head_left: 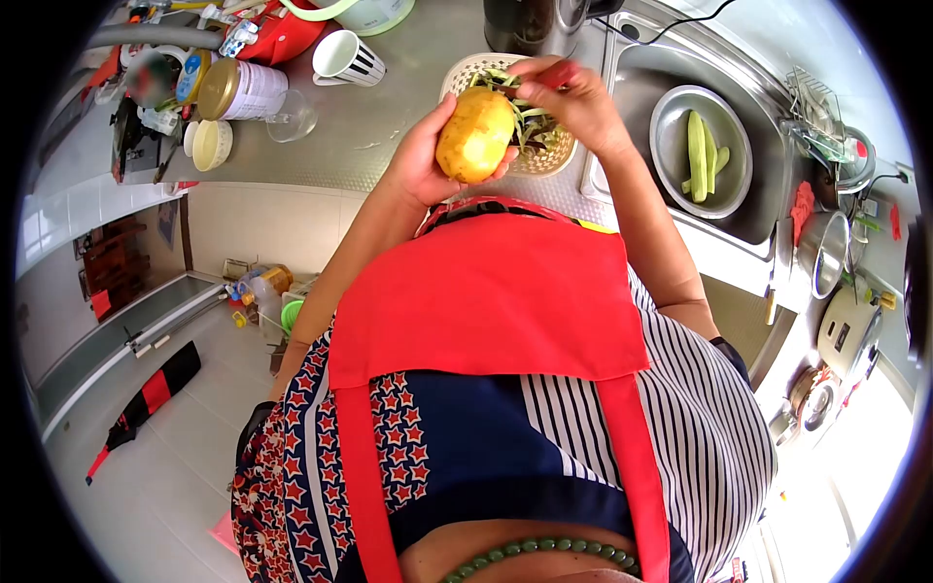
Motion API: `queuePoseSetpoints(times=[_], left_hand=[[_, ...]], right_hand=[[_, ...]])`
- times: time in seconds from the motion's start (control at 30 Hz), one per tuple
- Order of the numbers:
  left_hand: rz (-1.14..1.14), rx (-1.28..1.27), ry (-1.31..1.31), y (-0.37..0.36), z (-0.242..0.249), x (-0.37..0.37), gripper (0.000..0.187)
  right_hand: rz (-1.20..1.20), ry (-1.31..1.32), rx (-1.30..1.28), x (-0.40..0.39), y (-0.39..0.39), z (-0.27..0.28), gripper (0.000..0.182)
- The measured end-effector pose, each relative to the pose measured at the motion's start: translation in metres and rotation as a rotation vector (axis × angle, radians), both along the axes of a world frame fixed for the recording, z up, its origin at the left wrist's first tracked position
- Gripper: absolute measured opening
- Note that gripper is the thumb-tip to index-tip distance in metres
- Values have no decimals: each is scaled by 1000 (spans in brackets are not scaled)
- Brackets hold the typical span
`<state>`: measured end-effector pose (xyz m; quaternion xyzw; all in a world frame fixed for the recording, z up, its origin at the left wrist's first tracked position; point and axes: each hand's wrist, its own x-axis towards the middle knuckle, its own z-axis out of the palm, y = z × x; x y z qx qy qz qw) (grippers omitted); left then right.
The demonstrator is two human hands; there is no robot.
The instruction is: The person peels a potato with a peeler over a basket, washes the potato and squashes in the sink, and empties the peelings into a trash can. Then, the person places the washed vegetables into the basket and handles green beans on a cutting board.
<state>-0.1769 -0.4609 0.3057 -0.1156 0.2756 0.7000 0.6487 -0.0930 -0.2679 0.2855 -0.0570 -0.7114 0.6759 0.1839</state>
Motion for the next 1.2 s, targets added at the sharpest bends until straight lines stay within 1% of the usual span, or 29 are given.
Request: queuePoseSetpoints(times=[0.03, 0.13, 0.17, 0.23, 0.3, 0.33, 0.4, 0.43, 0.47, 0.6, 0.7, 0.83, 0.9, 0.97, 1.1, 1.13, 1.2], left_hand=[[19, -29, -14, -1, -1, 0, 52], [58, -81, -22, -3, -5, -1, 53], [62, -76, -3, -6, -14, -4, 53], [79, -87, 33, -10, -16, -5, 53], [97, -116, 61, -10, -16, -4, 53], [101, -103, 11, -10, -17, -4, 54], [108, -78, -92, -11, -19, -6, 54], [110, -83, -85, -10, -18, -5, 54], [113, -90, -78, -8, -17, -4, 54], [105, -102, -105, -3, -15, 0, 55], [84, -89, -79, -3, -15, 1, 54], [60, -72, -46, -4, -21, 1, 54], [50, -84, 11, -5, -20, 3, 55], [17, -66, -31, -8, -20, 3, 54], [-23, -60, -105, -3, -5, 11, 52], [-18, -94, -83, -3, -5, 12, 51], [-39, -59, -67, -3, -8, 8, 51]], right_hand=[[87, 127, 275, -2, -3, 0, 9], [117, 21, 430, -1, -16, 13, 18], [120, -8, 408, -1, -15, 12, 18], [127, -60, 362, -1, -14, 10, 18], [48, -252, 550, -1, -4, 3, 20], [7, -350, 644, 1, 0, 1, 21], [-161, -286, 522, 5, 2, 2, 18], [-244, -250, 461, 6, 3, 3, 17], [-290, -214, 288, 6, 1, 4, 16], [-199, -113, -470, 8, -4, 18, 15], [58, -172, -903, 8, -14, 13, 18], [201, -204, -904, 5, -26, 6, 16], [195, -229, -890, 4, -27, 7, 16], [164, -231, -895, 3, -24, 4, 16], [102, -201, -911, 1, -11, -3, 14], [96, -197, -910, 1, -11, -2, 14], [87, -191, -947, 1, -7, -4, 14]])
